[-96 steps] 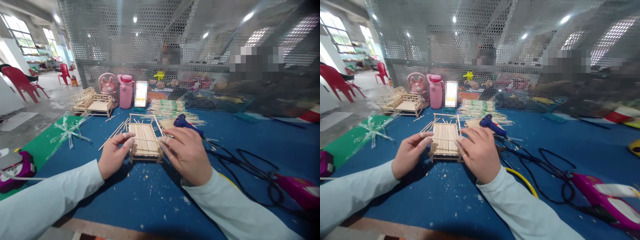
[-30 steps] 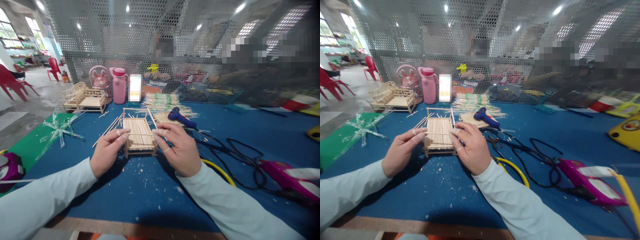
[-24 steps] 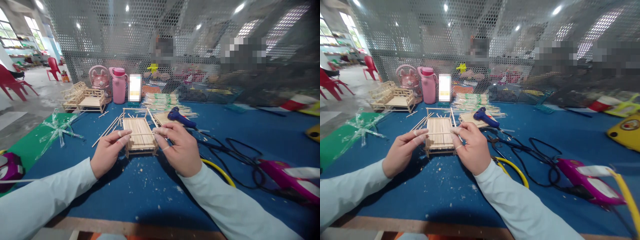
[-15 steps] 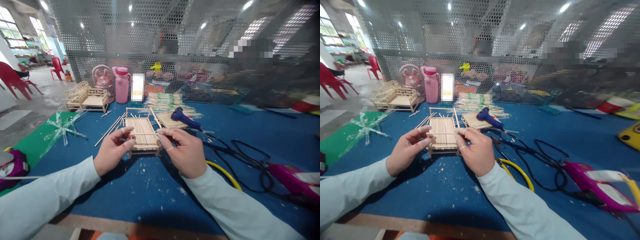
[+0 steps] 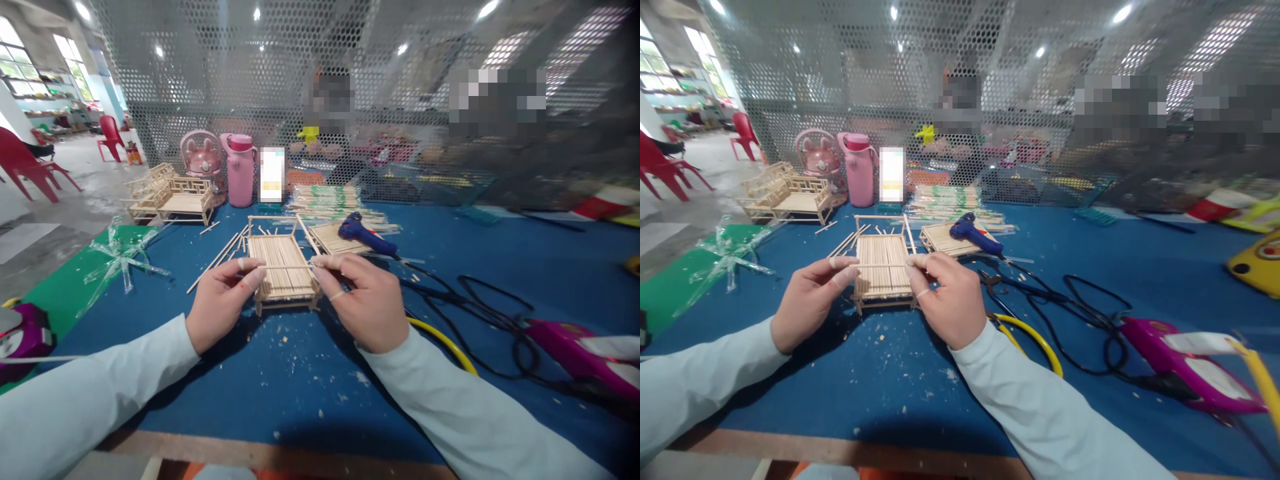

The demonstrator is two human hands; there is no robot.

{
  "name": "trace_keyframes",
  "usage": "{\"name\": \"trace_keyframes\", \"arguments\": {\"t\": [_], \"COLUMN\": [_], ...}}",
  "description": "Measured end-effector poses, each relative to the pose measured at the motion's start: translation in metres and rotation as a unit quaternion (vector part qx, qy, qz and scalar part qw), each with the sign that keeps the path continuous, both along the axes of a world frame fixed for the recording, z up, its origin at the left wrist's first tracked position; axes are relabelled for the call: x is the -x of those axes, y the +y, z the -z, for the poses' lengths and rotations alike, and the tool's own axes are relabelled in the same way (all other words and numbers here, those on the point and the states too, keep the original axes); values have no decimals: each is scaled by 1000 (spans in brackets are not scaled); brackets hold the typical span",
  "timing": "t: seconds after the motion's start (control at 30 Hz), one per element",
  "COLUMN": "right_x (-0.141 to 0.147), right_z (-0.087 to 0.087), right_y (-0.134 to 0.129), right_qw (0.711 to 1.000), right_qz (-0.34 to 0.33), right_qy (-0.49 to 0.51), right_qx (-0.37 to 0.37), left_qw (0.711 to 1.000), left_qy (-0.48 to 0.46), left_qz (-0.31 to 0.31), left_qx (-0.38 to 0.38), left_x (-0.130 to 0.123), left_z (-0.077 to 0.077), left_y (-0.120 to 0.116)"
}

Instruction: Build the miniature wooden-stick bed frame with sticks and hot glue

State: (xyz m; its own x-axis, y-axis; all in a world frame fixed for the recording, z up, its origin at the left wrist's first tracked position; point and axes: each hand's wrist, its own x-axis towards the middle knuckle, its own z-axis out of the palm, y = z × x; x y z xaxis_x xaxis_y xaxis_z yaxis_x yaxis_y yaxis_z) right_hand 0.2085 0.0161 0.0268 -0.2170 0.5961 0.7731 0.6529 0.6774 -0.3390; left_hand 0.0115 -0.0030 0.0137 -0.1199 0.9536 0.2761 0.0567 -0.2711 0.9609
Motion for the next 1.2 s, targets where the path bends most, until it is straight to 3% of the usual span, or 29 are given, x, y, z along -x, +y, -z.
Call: {"name": "trace_keyframes", "arguments": {"t": [0.27, 0.6, 0.8, 0.97, 1.2], "right_x": [-10, -8, -6, -6, -6], "right_z": [1, 1, 2, 1, -2], "right_y": [-2, 0, 1, 1, 2], "right_qw": [988, 999, 999, 997, 999], "right_qz": [-79, -42, -12, -36, -33], "right_qy": [75, -3, 11, 29, -4], "right_qx": [110, 15, 29, 56, 26], "left_qw": [999, 999, 999, 999, 1000], "left_qy": [40, 39, 34, 39, 28], "left_qz": [-6, -2, 2, 1, 7], "left_qx": [-6, 4, 2, -4, -1], "left_x": [2, 2, 1, 1, 1], "left_z": [-2, -4, -3, -3, -3], "left_y": [-2, -2, -2, -2, -2]}}
